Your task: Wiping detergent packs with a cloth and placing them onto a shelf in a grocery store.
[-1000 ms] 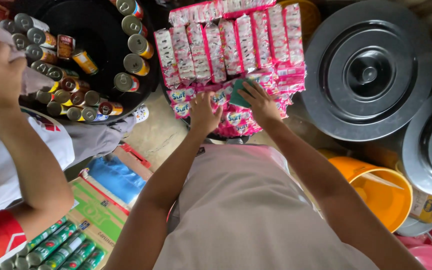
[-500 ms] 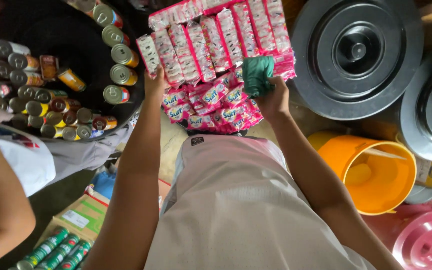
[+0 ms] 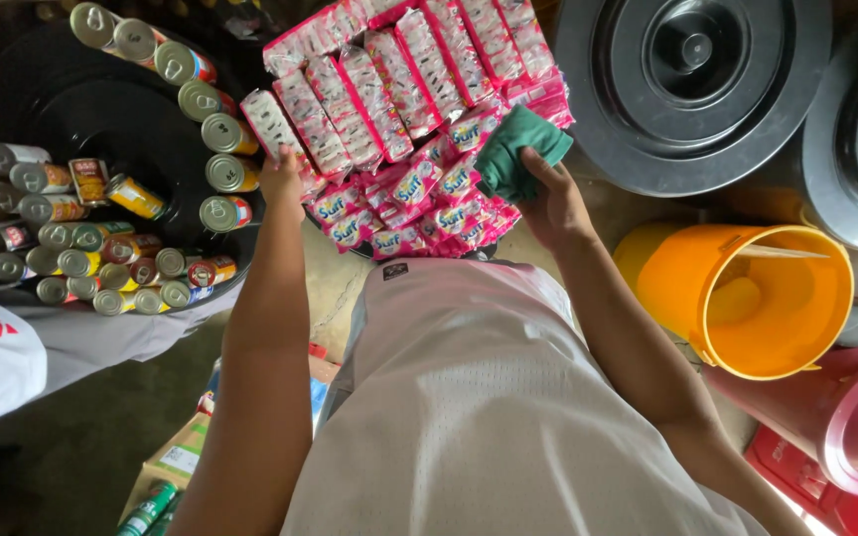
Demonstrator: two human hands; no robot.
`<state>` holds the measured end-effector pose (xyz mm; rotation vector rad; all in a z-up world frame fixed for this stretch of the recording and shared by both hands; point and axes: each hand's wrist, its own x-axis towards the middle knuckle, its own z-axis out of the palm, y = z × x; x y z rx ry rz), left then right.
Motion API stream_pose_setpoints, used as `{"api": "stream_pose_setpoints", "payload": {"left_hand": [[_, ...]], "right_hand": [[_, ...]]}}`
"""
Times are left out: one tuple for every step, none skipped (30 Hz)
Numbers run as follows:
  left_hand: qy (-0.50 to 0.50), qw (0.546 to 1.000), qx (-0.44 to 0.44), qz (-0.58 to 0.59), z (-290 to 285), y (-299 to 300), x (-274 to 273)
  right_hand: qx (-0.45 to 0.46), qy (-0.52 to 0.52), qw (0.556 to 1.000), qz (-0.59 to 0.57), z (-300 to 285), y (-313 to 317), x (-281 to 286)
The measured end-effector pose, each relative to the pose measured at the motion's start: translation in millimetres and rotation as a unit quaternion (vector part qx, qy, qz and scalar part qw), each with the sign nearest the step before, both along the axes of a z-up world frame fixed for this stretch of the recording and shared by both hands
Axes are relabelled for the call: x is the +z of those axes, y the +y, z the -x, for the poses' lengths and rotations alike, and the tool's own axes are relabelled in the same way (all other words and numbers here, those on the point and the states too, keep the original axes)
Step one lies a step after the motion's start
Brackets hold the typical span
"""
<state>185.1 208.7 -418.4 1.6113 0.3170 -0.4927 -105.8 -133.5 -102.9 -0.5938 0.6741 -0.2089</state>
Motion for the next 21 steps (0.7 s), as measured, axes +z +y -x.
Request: {"api": "stream_pose_setpoints", "payload": {"left_hand": [[-0.002,1.0,0.003,-0.001,-0.3,7.8,1.2],[0.018,1.0,-0.003,0.023,-0.8,11.4,1.6],[0.038,0.998,-0.009,0.046,-1.5,14.6,1.8],[0.039,0.998,-0.01,0.049,5.5,14.0,28.9],[0.056,0.997,0.001,0.047,12.2,13.8,55.8],[0.072,0.996,0.015,0.045,20.7,16.1,83.0],[0.074,0.996,0.019,0.047,25.2,17.9,98.4],[0.029,0.997,0.0,0.069,33.4,27.1,115.6],[-0.015,0.996,-0.02,0.091,41.7,36.5,132.9],[-0.015,0.996,-0.013,0.089,49.2,36.1,161.3],[-0.006,0.989,-0.043,0.138,56.5,35.5,190.0],[-0.001,0.98,-0.073,0.188,60.6,32.9,219.2],[-0.004,0.98,-0.065,0.187,66.6,33.5,233.6],[-0.001,0.965,-0.082,0.248,73.7,34.5,247.5],[0.001,0.946,-0.099,0.308,80.8,35.2,261.5],[-0.002,0.947,-0.094,0.307,89.5,27.7,272.3],[-0.014,0.924,-0.122,0.362,98.0,19.9,283.2],[-0.028,0.898,-0.15,0.413,107.5,13.7,294.9],[-0.031,0.9,-0.144,0.41,117.1,6.6,286.2],[-0.012,0.868,-0.148,0.473,125.6,0.3,277.6],[0.006,0.832,-0.151,0.534,134.0,-5.9,268.9]], "right_hand": [[0.003,-0.002,1.0,-0.001,2.2,-1.5,-6.1],[0.01,-0.016,1.0,-0.004,5.5,-4.8,-11.6],[0.017,-0.03,0.999,-0.007,8.4,-8.6,-17.2],[0.017,-0.029,0.999,-0.004,7.0,-9.5,-13.6],[0.01,-0.029,0.999,-0.024,5.3,-10.4,-10.3],[0.008,-0.028,0.999,-0.045,2.4,-11.7,-7.3],[0.012,-0.027,0.999,-0.043,2.7,-18.6,-11.1],[0.02,-0.042,0.998,-0.037,4.5,-20.9,-15.6],[0.028,-0.057,0.998,-0.03,6.5,-22.7,-20.1],[0.034,-0.056,0.997,-0.033,6.2,-23.6,-20.1],[0.029,-0.042,0.998,-0.034,5.8,-24.3,-19.8],[0.025,-0.03,0.999,-0.034,1.9,-26.9,-19.3],[0.033,-0.031,0.998,-0.036,-2.4,-27.5,-14.6],[0.031,-0.014,0.999,-0.032,-5.5,-27.3,-10.0],[0.03,0.004,0.999,-0.027,-8.5,-27.1,-5.5],[0.036,0.003,0.999,-0.028,-12.4,-27.2,-3.6],[0.039,-0.006,0.999,-0.03,-16.2,-27.2,-1.6],[0.043,-0.016,0.998,-0.033,-19.8,-26.0,0.3],[0.05,-0.016,0.998,-0.035,-22.7,-26.5,-0.2],[0.064,-0.017,0.998,-0.025,-27.2,-26.4,-1.3],[0.077,-0.017,0.997,-0.016,-31.4,-25.9,-2.3]]}}
